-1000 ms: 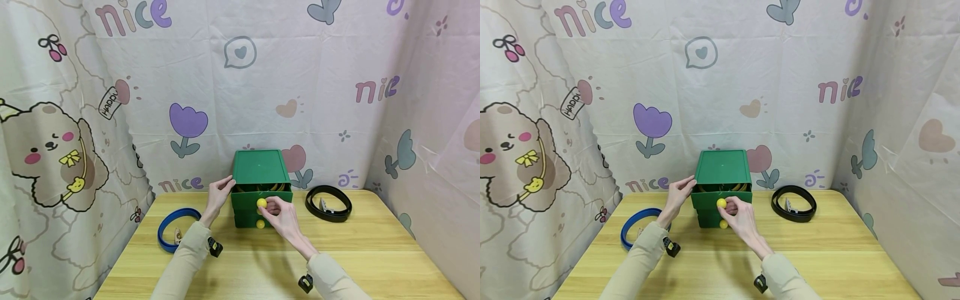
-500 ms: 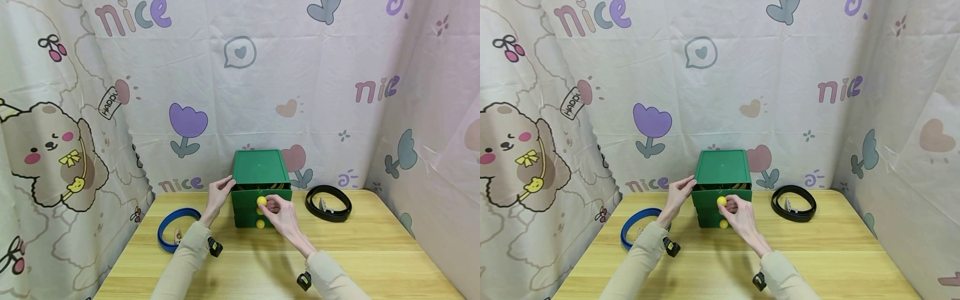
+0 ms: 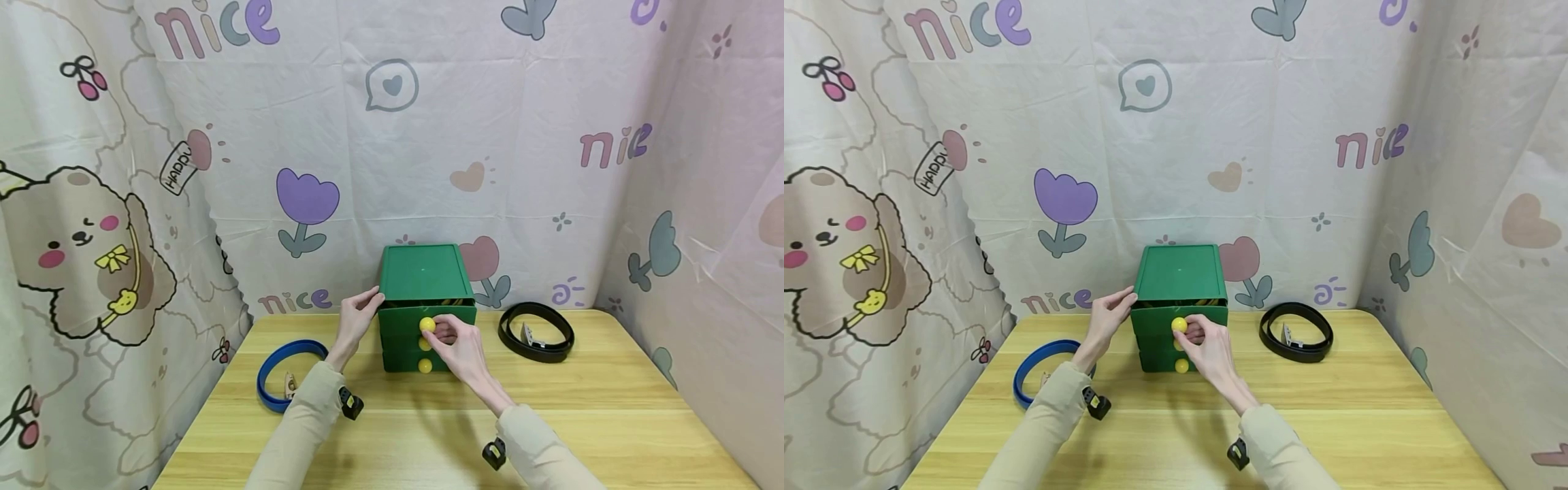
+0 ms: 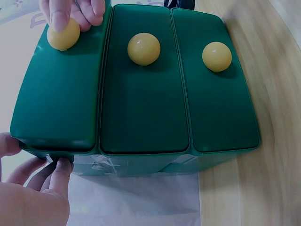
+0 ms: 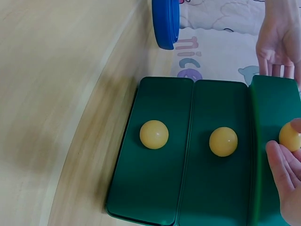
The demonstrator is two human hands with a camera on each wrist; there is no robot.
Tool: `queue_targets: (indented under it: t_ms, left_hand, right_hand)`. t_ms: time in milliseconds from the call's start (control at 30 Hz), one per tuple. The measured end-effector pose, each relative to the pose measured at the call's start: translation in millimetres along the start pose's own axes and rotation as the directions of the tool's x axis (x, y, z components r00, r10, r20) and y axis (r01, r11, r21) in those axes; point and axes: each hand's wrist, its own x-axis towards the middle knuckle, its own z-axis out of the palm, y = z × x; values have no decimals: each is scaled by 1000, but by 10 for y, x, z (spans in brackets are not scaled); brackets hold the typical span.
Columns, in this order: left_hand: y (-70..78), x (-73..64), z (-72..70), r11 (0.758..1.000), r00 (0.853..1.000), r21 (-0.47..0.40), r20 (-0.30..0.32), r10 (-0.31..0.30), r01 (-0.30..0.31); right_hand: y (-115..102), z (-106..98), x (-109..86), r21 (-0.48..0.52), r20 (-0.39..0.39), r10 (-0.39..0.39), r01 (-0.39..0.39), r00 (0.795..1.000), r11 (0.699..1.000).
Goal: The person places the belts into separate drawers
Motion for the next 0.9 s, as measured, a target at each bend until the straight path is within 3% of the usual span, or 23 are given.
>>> queue_targets:
  t_ms: [333,600,900]
  left_hand:
    - [21,0,10,1000,1000,2,8,1,-1]
    - [352,-191,-7,1000,1000,20,26,-3,3]
    - [369,-203,-8,1000,1000,1,26,-6,6]
  right_hand:
    - [5,6,33,-1,9,34,-34,999,999]
    - [27,23,43,-5,1,43,-43,999,999]
    - [31,37,69,-9,-5,43,-43,999,999]
